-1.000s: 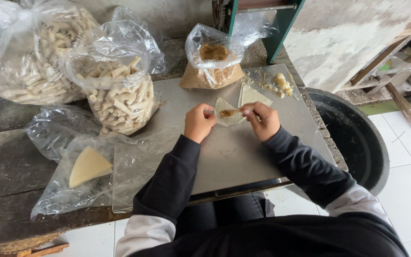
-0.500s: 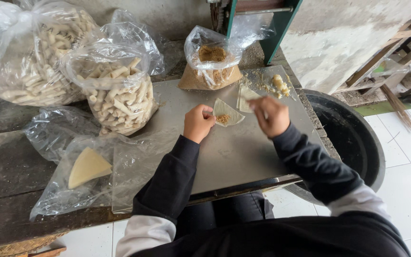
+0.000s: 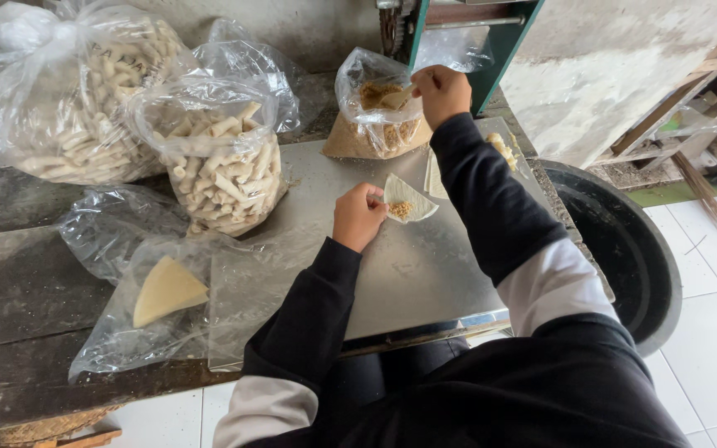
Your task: The person repeatedly folds triangular dough wrappers, scoops a brown granular filling from a bag, places it into the wrapper, and folds it into a sealed dumpling. The finished dumplings are placed into a plastic bag on the table. The person also separates and stacks additional dough wrappers during the process.
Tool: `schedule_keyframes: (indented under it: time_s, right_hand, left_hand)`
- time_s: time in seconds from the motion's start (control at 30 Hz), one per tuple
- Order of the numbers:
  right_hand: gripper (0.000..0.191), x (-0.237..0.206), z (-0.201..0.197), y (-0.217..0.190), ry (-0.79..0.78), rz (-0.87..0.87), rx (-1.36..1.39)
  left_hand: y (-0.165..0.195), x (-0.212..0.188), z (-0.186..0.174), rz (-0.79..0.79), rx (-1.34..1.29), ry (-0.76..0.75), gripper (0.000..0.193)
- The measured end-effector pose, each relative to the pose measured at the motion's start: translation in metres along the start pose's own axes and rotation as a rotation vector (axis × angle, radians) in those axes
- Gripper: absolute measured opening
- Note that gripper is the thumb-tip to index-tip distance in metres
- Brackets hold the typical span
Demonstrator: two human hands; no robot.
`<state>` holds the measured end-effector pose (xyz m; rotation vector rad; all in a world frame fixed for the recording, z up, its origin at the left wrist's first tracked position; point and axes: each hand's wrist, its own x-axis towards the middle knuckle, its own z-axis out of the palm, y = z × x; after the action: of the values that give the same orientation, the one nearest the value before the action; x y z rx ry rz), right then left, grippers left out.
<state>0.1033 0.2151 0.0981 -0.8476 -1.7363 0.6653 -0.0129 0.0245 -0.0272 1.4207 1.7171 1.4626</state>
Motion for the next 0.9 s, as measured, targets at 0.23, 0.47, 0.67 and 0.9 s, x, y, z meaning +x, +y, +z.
schedule_keyframes:
  time_s: [0.23, 0.47, 0.67, 0.9]
  right_hand:
    - [0.019, 0.008, -0.020, 0.013, 0.011, 0.443, 0.511]
    - [0.019, -0.035, -0.062, 0.017, -0.054, 0.474, 0.682]
    - [0.018, -0.106, -0.079, 0.050, -0.197, 0.553, 0.579]
    - [0.023, -0.149, -0.088, 0.069, -0.325, 0.288, 0.278]
  left_hand:
    - [0.002, 0.002, 0.001, -0.022, 0.023, 0.012, 0.022]
    - [0.003, -0.001, -0.001, 0.029, 0.052, 0.032, 0.024]
    - [0.005, -0.003, -0.004, 0.016, 0.042, 0.011, 0.024]
    - [0.006, -0.004, -0.005, -0.018, 0.009, -0.011, 0.022]
